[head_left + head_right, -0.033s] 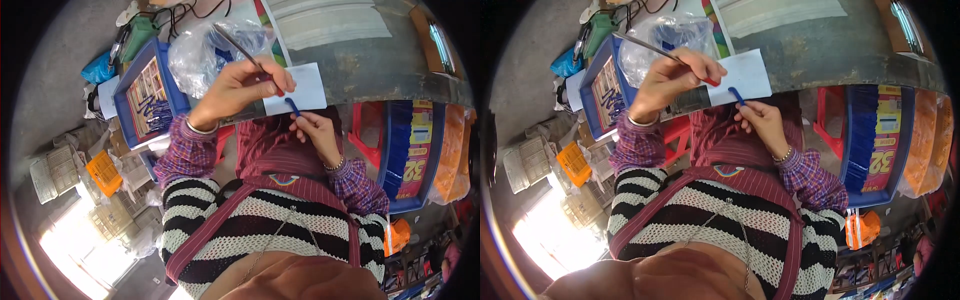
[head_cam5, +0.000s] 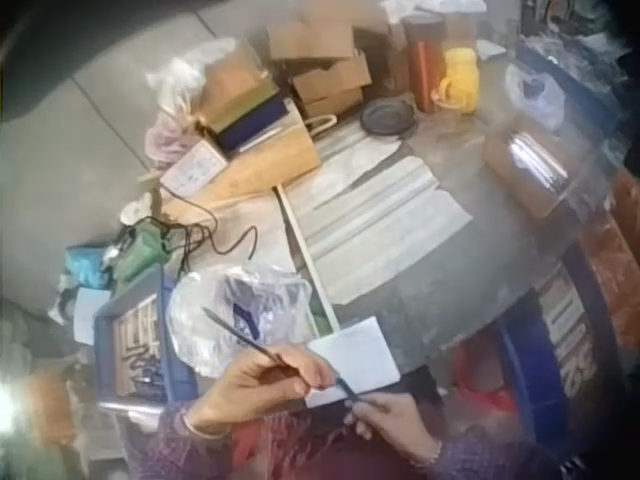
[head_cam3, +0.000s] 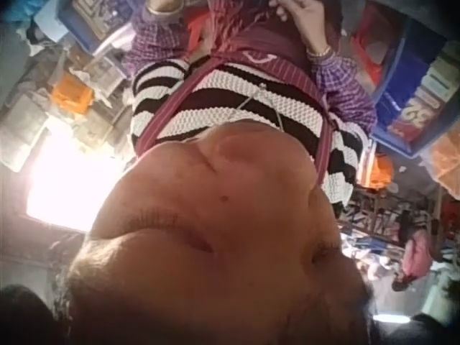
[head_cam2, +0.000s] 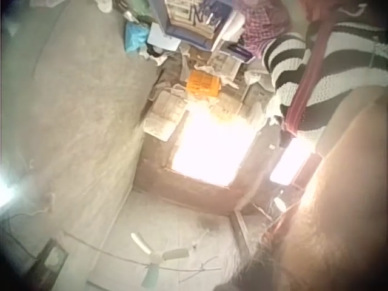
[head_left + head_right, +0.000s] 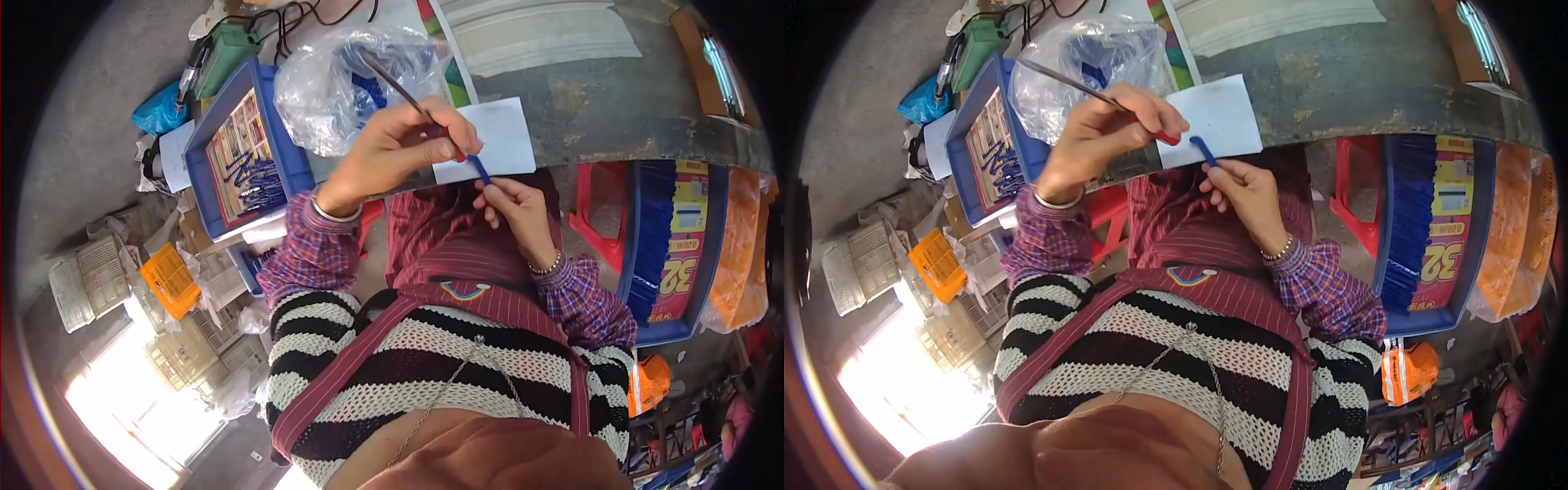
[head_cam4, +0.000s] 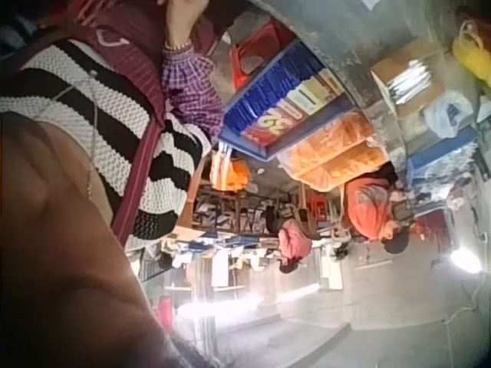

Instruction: Assembling pens by inserting ink cartridges and components manually.

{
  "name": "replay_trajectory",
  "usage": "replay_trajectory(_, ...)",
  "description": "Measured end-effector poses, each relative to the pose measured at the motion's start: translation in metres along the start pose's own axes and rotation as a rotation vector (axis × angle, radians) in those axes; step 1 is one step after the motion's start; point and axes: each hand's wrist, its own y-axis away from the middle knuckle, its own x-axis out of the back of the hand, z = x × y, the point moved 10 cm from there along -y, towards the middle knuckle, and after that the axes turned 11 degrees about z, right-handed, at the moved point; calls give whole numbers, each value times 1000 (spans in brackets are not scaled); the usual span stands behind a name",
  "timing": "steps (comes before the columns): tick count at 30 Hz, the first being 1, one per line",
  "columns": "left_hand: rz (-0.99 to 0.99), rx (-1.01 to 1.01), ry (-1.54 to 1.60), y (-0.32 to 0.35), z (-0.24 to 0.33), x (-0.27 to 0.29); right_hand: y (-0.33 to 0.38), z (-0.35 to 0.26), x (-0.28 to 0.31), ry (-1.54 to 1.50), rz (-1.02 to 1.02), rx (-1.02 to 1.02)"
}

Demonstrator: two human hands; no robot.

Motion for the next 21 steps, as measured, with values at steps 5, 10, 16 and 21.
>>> replay_trajectory(5,201,23,24,27,-39,2,-3,1,-6,14,78,14)
replay_trajectory(10,279,-171,12,33,-39,1,2,8,-10,-139,84,-20)
replay_trajectory(16,260,-853,13,61,61,-28,2,9,-8,-161,94,-14)
replay_trajectory(21,311,-430,-254,44,-46,-18,8,13,-8,-105,107,-44)
